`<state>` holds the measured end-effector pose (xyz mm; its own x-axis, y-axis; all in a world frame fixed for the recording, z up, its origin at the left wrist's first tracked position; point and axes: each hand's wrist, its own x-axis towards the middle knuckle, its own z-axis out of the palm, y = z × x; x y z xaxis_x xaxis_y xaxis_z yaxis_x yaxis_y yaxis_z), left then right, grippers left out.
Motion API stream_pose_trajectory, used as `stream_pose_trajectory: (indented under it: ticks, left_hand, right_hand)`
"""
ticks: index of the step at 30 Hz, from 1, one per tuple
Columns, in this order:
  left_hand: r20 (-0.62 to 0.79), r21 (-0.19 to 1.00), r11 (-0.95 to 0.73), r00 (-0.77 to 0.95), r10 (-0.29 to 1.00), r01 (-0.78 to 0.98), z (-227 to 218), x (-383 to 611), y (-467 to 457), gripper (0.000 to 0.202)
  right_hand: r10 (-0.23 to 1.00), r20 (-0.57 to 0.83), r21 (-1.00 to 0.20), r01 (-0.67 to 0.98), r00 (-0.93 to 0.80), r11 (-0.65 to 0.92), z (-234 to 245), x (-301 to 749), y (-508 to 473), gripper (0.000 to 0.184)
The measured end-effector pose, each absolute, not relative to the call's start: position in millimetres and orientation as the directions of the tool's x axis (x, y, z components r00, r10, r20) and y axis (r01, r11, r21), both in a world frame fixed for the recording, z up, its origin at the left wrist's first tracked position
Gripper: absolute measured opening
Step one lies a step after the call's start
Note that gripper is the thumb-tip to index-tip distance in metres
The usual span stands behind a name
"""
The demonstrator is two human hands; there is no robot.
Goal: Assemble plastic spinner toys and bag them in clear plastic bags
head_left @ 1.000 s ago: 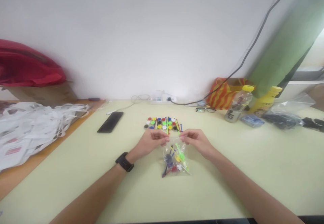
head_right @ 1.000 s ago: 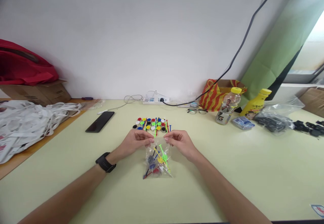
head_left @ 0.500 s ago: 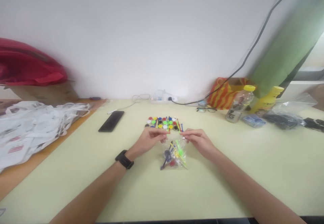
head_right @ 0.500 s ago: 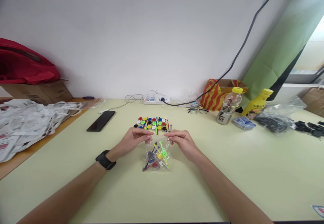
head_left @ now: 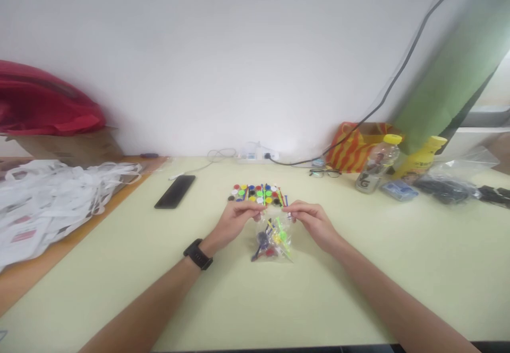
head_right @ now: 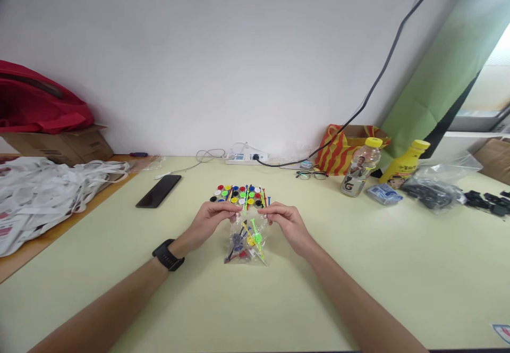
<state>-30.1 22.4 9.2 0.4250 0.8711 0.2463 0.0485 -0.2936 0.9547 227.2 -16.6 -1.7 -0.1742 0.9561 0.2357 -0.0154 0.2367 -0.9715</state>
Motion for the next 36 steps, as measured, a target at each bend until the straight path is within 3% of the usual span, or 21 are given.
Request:
stream_pose_trajectory:
  ticks: [5, 10, 16, 27, 36]
  left_hand:
    - [0.231, 0.958, -0.281, 0.421, 0.877, 0.059, 9.4, -29.2, 20.2, 0.022]
    - [0.216, 0.956, -0.274, 0.382, 0.899, 0.102, 8.3, -25.9, 19.3, 0.039]
    - [0.219, 0.926, -0.319, 0.402, 0.889, 0.203, 4.5, -25.5, 21.4, 0.023]
    - [0.189, 0.97, -0.229, 0.352, 0.917, 0.076, 4.8, -27.7, 24.8, 0.016]
    - [0.231, 0.954, -0.283, 0.365, 0.902, 0.095, 8.9, -28.7, 20.3, 0.021]
  right_hand:
    - [0.946, 0.289, -0.945, 0.113, -0.15, 0.307, 2.9, 220.1, -20.8, 0.031]
    - [0.954, 0.286, -0.95, 0.104, -0.089, 0.295, -1.3, 217.0, -19.0, 0.038]
    - [0.957, 0.281, -0.929, 0.23, -0.075, 0.291, -6.6, 216.1, -17.5, 0.034]
    - [0.972, 0.225, -0.973, 0.041, -0.065, 0.228, 2.3, 217.3, -22.5, 0.029]
    - [0.971, 0.221, -0.974, 0.031, -0.085, 0.225, 1.5, 220.4, -21.8, 0.028]
